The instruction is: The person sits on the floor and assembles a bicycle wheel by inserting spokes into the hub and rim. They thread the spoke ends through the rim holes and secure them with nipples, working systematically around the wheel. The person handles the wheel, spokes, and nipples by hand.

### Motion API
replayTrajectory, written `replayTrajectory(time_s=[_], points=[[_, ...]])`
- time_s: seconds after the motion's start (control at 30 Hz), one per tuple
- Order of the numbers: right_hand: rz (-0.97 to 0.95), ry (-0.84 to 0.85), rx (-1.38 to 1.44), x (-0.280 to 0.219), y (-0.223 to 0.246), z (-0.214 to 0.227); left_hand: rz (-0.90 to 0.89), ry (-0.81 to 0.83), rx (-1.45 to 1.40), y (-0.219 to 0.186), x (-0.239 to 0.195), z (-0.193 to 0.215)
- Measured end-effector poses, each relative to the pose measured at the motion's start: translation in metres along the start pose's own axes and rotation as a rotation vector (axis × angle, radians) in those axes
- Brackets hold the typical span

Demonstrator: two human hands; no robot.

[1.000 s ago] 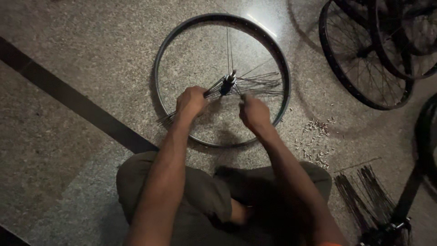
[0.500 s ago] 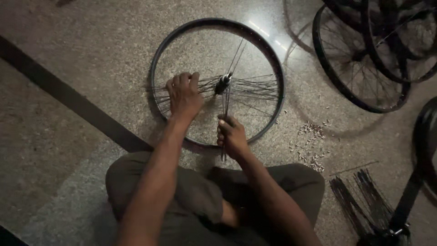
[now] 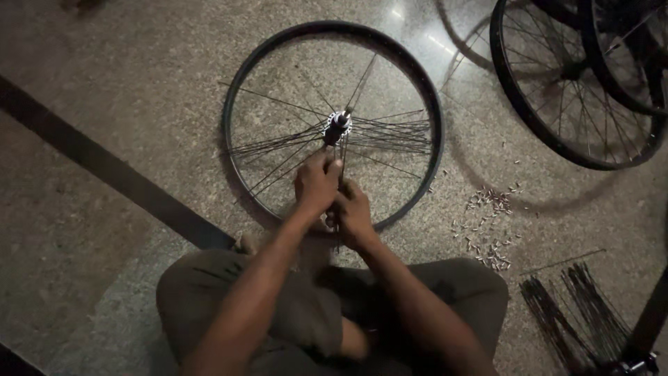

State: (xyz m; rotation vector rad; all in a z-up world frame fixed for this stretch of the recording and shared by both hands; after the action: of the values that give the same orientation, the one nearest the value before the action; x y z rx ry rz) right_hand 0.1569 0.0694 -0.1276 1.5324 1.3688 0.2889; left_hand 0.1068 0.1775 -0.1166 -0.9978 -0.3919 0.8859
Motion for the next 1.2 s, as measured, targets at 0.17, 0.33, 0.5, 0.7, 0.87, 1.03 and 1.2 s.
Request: replayTrajectory(time_s=[0.17,0.33,0.5,0.7,0.87,1.03,1.2], points=[[-0.093,-0.051,0.308,0.009,-0.002,0.016,-0.058,-0.061,-0.018,0.016,0.003,-0.014],[0.012,-0.111,-0.114,0.018,-0.009,0.046,-0.042,-0.125,-0.135,0.025,0.004,-0.019],[0.187,-0.285,-0.526,0.028,-0.012,0.064,-0.075,-0.141,-0.162,0.025,0.005,-0.020],[0.388,-0.360,-0.896,0.021,0.005,0.075,-0.018,-0.153,-0.152,0.021,0.005,-0.020],[0.061,-0.104,-0.284,0.026,0.006,0.071,0.043,-0.104,-0.202,0.008,0.002,-0.016],[0.000,-0.046,-0.117,0.023,0.005,0.056,0.044,-0.107,-0.124,0.001,0.001,-0.013],[-0.031,0.035,0.139,-0.001,0.010,0.040,0.044,-0.103,-0.245,0.010,0.005,-0.017]])
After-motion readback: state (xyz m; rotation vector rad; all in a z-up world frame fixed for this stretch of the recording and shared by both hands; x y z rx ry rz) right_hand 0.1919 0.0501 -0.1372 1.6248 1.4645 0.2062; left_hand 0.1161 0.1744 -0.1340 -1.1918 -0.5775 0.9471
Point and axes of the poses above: each hand's wrist, its own x-axis towards the middle knuckle, its own z-axis out of the back of the hand, y = z × x, the point moved 2 cm from there along x, towards the middle knuckle, and after that the axes turned 10 degrees about y, right-handed, at the moved point
